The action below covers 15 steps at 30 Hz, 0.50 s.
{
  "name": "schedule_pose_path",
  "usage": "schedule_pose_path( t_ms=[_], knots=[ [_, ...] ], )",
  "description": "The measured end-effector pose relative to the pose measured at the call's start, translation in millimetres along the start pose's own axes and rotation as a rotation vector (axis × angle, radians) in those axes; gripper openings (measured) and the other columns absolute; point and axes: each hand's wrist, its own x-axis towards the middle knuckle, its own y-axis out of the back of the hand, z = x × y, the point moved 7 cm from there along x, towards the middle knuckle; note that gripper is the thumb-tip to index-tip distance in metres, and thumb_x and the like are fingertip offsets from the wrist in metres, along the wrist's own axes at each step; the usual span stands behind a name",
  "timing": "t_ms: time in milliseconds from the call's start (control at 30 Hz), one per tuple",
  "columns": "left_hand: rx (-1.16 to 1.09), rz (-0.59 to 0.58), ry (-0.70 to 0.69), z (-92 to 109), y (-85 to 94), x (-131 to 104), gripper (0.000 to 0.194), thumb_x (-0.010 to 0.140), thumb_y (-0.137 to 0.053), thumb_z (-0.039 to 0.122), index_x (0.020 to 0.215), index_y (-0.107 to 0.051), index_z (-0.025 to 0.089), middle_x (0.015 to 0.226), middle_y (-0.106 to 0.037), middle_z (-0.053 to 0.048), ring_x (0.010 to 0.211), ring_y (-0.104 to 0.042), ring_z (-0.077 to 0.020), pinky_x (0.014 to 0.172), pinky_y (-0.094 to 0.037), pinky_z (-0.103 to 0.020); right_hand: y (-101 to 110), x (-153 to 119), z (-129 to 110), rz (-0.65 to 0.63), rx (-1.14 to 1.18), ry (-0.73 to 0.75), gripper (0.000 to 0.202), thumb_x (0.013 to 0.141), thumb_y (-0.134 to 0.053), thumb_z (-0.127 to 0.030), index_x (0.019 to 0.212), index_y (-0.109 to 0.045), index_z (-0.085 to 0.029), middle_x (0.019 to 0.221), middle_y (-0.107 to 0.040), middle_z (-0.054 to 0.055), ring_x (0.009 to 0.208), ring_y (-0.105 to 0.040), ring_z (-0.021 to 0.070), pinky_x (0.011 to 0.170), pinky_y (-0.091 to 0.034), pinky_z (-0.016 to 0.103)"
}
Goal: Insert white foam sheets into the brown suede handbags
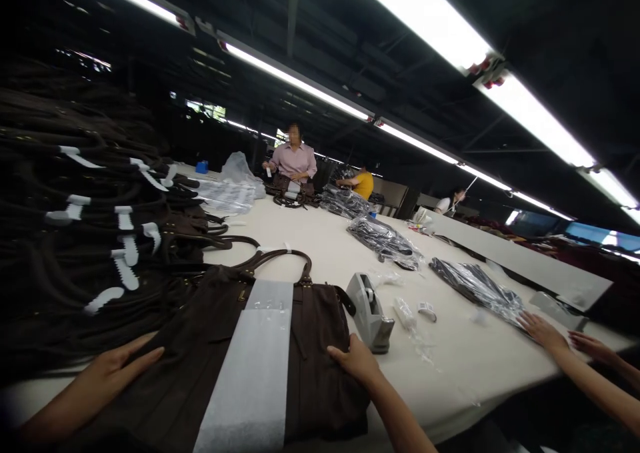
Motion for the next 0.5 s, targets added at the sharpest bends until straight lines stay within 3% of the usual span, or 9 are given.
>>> schedule_pose_path(
  t_ms=[133,200,267,333,400,467,500],
  knots=[
    [0.224,0.093,-0.194,19.0,2.7,15.2,0.028,0.064,-0.06,0.068,0.091,-0.068,0.064,0.1,-0.071,0.026,0.11,-0.067,-0.0323,0.104,-0.05,-0.046,-19.6,-2.4,-4.4,-0.14,0.365,-0.043,0.044,0.059,-0.074,-0.048,0.086,-0.064,-0.014,0.092,-0.073,0.013,0.094,-0.069,0.0335,0.081,-0.053,0.039],
    [0.327,0.106,-0.273,42.6,10.0,33.3,0.029,0.065,-0.057,0.07,0.093,-0.066,0.067,0.099,-0.07,0.027,0.103,-0.07,-0.0309,0.096,-0.057,-0.044,-26.5,0.0,-17.1,-0.176,0.602,-0.003,0.048,0.058,-0.075,-0.047,0.091,-0.067,-0.014,0.093,-0.074,0.011,0.093,-0.07,0.0322,0.081,-0.055,0.038],
    [0.405,0.126,-0.36,79.6,19.4,59.5,0.029,0.071,-0.054,0.068,0.098,-0.065,0.066,0.101,-0.071,0.026,0.099,-0.071,-0.0274,0.093,-0.058,-0.038,-22.9,13.7,-36.7,-0.125,0.721,0.078,0.045,0.058,-0.076,-0.044,0.092,-0.069,-0.016,0.094,-0.075,0.009,0.092,-0.07,0.0303,0.081,-0.055,0.037],
    [0.459,0.075,-0.481,126.5,18.2,94.7,0.034,0.075,-0.053,0.064,0.105,-0.068,0.057,0.104,-0.072,0.021,0.099,-0.071,-0.0257,0.095,-0.056,-0.035,-9.0,43.0,-58.3,-0.013,0.728,0.112,0.034,0.061,-0.076,-0.039,0.086,-0.07,-0.017,0.09,-0.076,0.008,0.089,-0.07,0.0284,0.078,-0.056,0.034],
    [0.539,0.045,-0.596,172.6,6.8,138.7,0.043,0.08,-0.053,0.057,0.114,-0.071,0.039,0.111,-0.073,0.009,0.101,-0.07,-0.0249,0.095,-0.054,-0.033,11.8,88.2,-79.0,0.121,0.641,0.07,0.023,0.064,-0.074,-0.034,0.078,-0.069,-0.016,0.081,-0.075,0.008,0.08,-0.071,0.0264,0.07,-0.056,0.032],
    [0.69,0.108,-0.608,203.9,-8.5,191.6,0.045,0.086,-0.051,0.045,0.119,-0.069,0.021,0.118,-0.072,-0.002,0.108,-0.067,-0.0227,0.099,-0.05,-0.032,35.7,142.5,-98.2,0.29,0.444,0.004,0.019,0.071,-0.073,-0.026,0.082,-0.07,-0.011,0.077,-0.074,0.009,0.074,-0.07,0.0228,0.065,-0.054,0.028],
    [0.738,0.115,-0.554,210.2,-17.3,219.9,0.044,0.088,-0.052,0.041,0.121,-0.067,0.016,0.121,-0.07,-0.006,0.111,-0.065,-0.0214,0.101,-0.047,-0.032,47.5,168.5,-107.0,0.414,0.304,-0.027,0.023,0.072,-0.074,-0.024,0.086,-0.07,-0.007,0.078,-0.074,0.011,0.073,-0.069,0.0216,0.064,-0.053,0.027]
  ],
)
